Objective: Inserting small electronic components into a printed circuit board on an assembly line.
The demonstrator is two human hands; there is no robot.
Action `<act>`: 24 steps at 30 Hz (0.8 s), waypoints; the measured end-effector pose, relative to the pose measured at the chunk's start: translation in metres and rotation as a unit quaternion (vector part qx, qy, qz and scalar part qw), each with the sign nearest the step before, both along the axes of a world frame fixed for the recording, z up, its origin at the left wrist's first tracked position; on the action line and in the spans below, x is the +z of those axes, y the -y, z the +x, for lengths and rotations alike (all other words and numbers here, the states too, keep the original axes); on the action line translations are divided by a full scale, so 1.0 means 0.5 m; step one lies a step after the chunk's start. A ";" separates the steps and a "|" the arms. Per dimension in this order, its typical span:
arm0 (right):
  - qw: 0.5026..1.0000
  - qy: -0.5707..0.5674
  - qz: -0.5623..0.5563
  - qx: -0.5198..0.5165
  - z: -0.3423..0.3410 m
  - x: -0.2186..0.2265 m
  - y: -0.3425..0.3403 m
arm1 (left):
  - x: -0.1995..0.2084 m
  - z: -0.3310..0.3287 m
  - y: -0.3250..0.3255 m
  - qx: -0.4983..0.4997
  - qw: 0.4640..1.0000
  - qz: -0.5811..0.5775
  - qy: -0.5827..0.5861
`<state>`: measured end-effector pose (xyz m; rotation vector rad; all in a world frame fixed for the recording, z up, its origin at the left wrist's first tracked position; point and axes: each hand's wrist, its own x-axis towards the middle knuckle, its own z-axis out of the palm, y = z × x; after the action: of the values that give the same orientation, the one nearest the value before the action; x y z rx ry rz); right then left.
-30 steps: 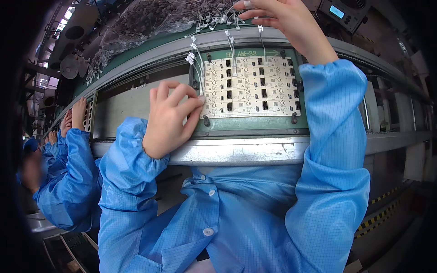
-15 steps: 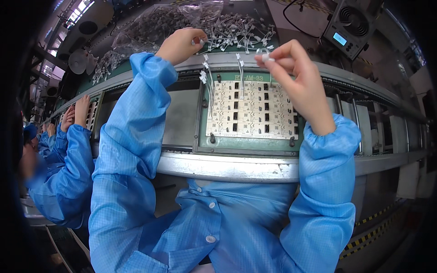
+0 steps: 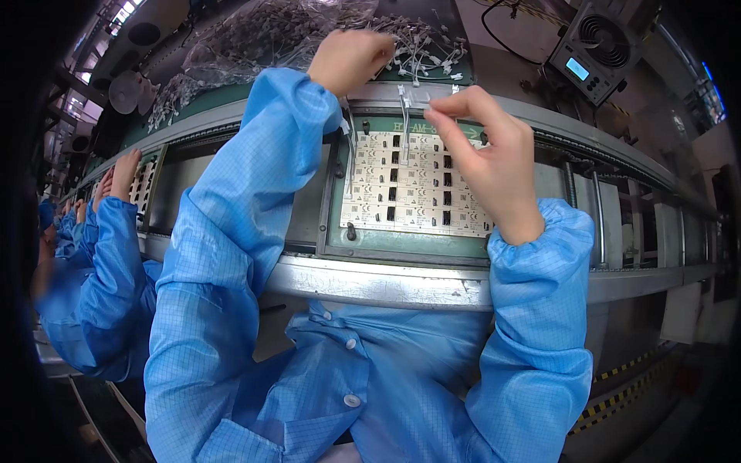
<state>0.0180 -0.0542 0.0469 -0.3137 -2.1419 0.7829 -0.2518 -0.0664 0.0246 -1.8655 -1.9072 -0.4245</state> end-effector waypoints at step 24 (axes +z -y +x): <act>0.966 0.224 0.117 -0.056 0.008 -0.088 0.074 | 0.057 0.052 0.187 -0.281 0.797 0.303 0.440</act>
<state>0.0222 -0.0914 0.0027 -0.5204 -2.5834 0.4123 -0.2257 -0.1600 0.0532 -1.8385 -1.2598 -2.1221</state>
